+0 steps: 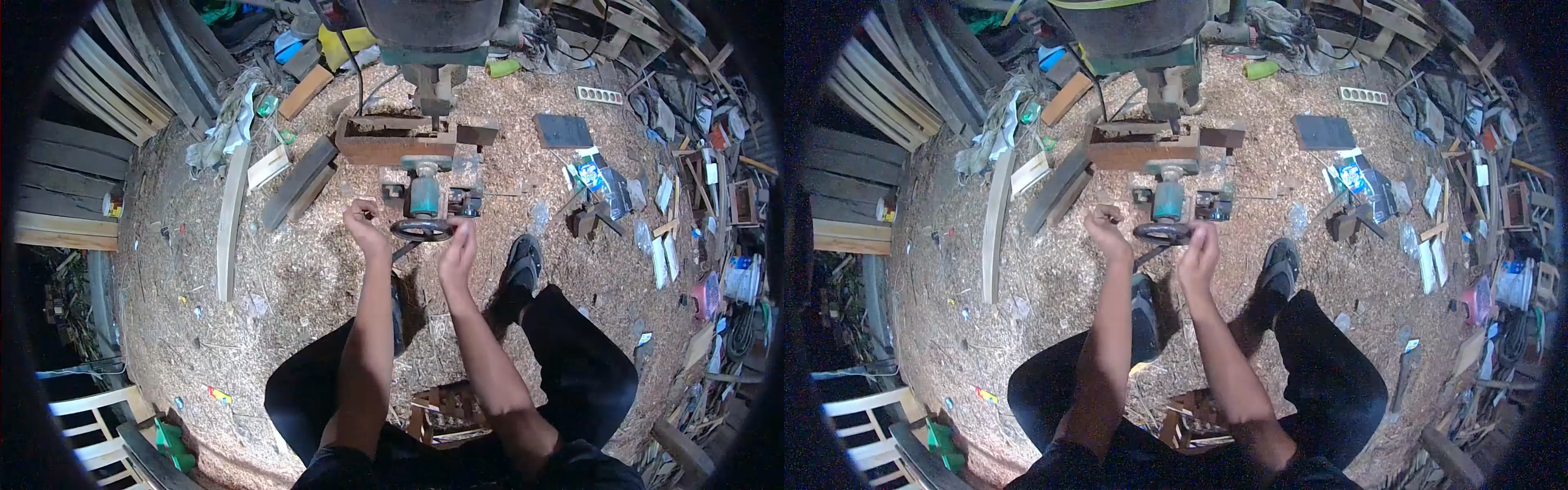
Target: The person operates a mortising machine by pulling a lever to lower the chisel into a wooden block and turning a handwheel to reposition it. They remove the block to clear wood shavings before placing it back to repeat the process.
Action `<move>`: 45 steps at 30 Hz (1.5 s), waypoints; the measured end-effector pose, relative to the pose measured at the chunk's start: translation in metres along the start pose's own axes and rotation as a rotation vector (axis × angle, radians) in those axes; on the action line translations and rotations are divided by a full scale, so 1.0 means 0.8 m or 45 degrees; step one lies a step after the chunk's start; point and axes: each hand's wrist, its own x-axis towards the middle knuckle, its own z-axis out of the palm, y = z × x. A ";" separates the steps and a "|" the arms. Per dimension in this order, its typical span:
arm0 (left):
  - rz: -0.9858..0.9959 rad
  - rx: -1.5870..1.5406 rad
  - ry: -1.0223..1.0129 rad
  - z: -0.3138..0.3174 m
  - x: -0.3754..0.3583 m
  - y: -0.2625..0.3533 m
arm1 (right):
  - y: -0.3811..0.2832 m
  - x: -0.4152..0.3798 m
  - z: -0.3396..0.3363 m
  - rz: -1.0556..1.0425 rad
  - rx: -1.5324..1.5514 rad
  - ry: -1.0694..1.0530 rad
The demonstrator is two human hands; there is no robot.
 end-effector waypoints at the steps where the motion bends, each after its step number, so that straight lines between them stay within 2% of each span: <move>1: 0.011 0.020 0.138 -0.003 0.002 -0.001 | -0.002 -0.015 -0.009 0.084 -0.001 0.020; 2: 0.011 0.014 -0.390 -0.009 -0.002 -0.002 | -0.001 -0.022 -0.010 0.164 -0.005 0.036; 3: -0.329 -0.318 -0.305 -0.005 0.003 0.002 | 0.000 -0.017 0.000 0.126 0.059 0.173; 4: -0.685 -0.644 -0.202 -0.007 -0.003 0.000 | 0.003 -0.014 0.007 0.157 0.043 0.123; 6: -0.626 -0.526 -0.343 -0.015 -0.010 -0.001 | 0.009 0.008 0.024 0.206 0.021 0.035; 7: -0.578 -0.468 -0.427 -0.014 -0.004 -0.001 | 0.010 0.020 0.030 0.324 -0.125 0.109; 10: -0.587 -0.411 -0.296 -0.007 -0.012 0.002 | 0.020 0.021 0.031 0.067 -0.112 0.076; 11: -0.542 -0.371 -0.221 -0.004 -0.017 0.006 | 0.024 0.021 0.029 0.084 -0.129 0.086; 14: -0.432 -0.368 -0.353 -0.014 -0.009 -0.010 | 0.010 0.013 0.035 0.289 0.007 0.154; 17: -0.549 -0.388 -0.288 -0.010 -0.009 0.015 | 0.013 0.013 0.040 0.287 -0.036 0.192; 20: -0.391 -0.207 -0.123 -0.004 -0.019 0.010 | 0.031 0.016 0.034 0.121 -0.098 0.168; 21: -0.374 -0.286 -0.130 -0.004 -0.021 0.008 | 0.027 0.016 0.028 0.199 -0.093 0.104; 24: -0.370 -0.365 -0.221 -0.008 -0.013 0.001 | 0.012 0.016 0.028 0.306 0.155 0.212; 25: -0.370 -0.376 -0.228 -0.007 -0.013 0.001 | 0.056 0.015 0.010 0.196 -0.081 0.247; 26: -0.364 -0.401 -0.232 -0.006 -0.013 0.000 | 0.084 0.017 0.000 0.166 -0.156 0.422; 27: -0.359 -0.421 -0.224 -0.010 -0.014 -0.003 | 0.074 0.021 -0.014 0.415 -0.185 0.357; 29: -0.336 -0.441 -0.190 -0.006 -0.014 -0.002 | 0.138 0.043 -0.063 0.813 -0.162 0.064; 32: -0.322 -0.336 -0.192 -0.006 -0.015 0.002 | 0.157 0.061 -0.079 1.000 0.398 -0.178; 33: -0.234 -0.259 -0.211 -0.006 -0.014 0.001 | 0.144 0.064 -0.081 1.032 0.437 -0.203; 35: -0.244 -0.294 -0.172 -0.005 -0.016 -0.007 | 0.186 0.065 -0.091 0.925 0.148 -0.228; 38: -0.298 -0.360 -0.166 -0.008 -0.014 -0.015 | 0.185 0.065 -0.079 0.872 -0.205 -0.134; 39: -0.320 -0.387 -0.175 -0.008 -0.012 -0.016 | 0.167 0.065 -0.067 0.869 -0.308 -0.079; 41: -0.327 -0.367 -0.182 -0.008 -0.013 -0.018 | 0.111 0.058 -0.043 0.665 -0.566 0.013; 43: -0.348 -0.363 -0.175 -0.009 -0.013 -0.017 | 0.106 0.049 -0.033 0.404 -0.841 0.062; 45: -0.381 -0.377 -0.159 -0.008 -0.013 -0.016 | 0.107 0.048 -0.033 0.471 -0.810 0.046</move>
